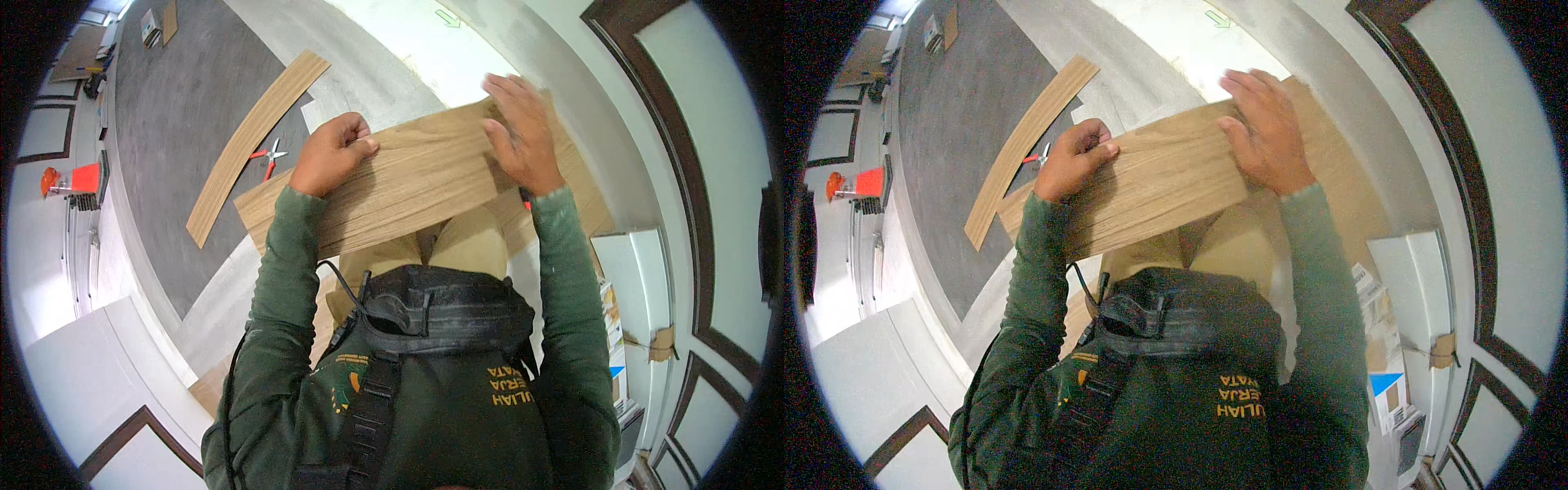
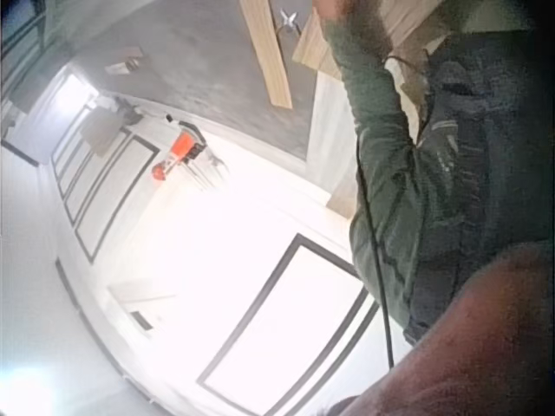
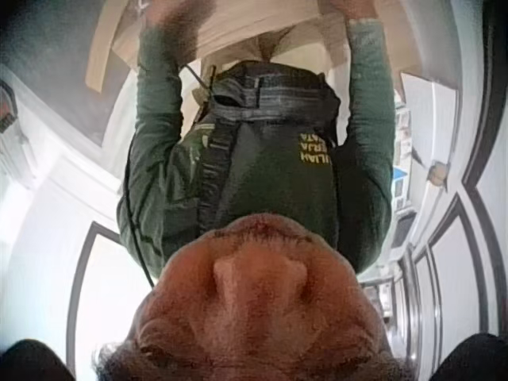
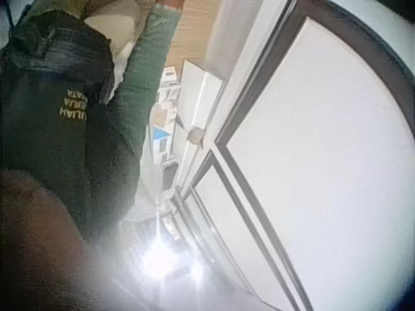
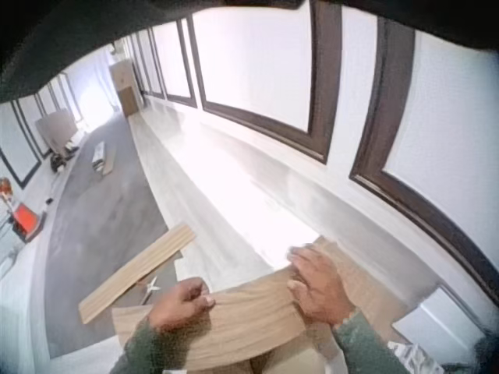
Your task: The person positions wooden-patterned tiling sheets onto a floor, uses a utility knife to score and trim a sheet, and presses the sheets firmly into place by hand.
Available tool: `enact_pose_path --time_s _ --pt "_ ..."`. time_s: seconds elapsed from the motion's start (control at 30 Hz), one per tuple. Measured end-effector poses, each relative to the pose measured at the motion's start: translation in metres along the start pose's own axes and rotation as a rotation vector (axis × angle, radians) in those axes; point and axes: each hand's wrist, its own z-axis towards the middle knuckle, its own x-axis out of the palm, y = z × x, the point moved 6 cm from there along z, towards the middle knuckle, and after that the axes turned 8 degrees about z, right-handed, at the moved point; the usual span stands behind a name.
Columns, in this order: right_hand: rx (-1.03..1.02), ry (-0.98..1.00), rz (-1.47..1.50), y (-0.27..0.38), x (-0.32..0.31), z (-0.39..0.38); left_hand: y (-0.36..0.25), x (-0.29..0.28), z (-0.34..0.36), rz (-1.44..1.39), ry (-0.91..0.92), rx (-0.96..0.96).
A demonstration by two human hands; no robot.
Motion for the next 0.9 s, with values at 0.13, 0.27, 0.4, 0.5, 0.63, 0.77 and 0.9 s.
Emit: enact_pose_path --time_s 0.13,0.27,0.4,0.5,0.63,0.77,0.9 --pt "0.177 0.229 -0.003 0.02 0.022 0.007 -0.024 -0.01 -0.017 -0.099 0.09 0.09" --pt "0.307 0.265 0.121 0.061 0.001 -0.031 -0.038 0.005 -0.075 -0.254 0.178 0.097" --pt "0.39 0.237 0.202 0.069 -0.017 -0.02 -0.06 -0.003 -0.076 -0.434 0.169 0.254" --pt "0.357 0.169 0.267 0.074 -0.025 -0.015 -0.07 -0.01 -0.074 -0.47 0.184 0.315" --pt "0.36 0.186 0.287 0.089 -0.028 -0.008 -0.074 -0.018 -0.076 -0.577 0.199 0.353" --pt "0.406 0.205 0.274 0.094 -0.034 -0.001 -0.074 -0.016 -0.075 -0.62 0.173 0.353" --pt "0.456 0.197 0.317 0.083 -0.034 -0.002 -0.077 -0.012 -0.072 -0.64 0.196 0.339"
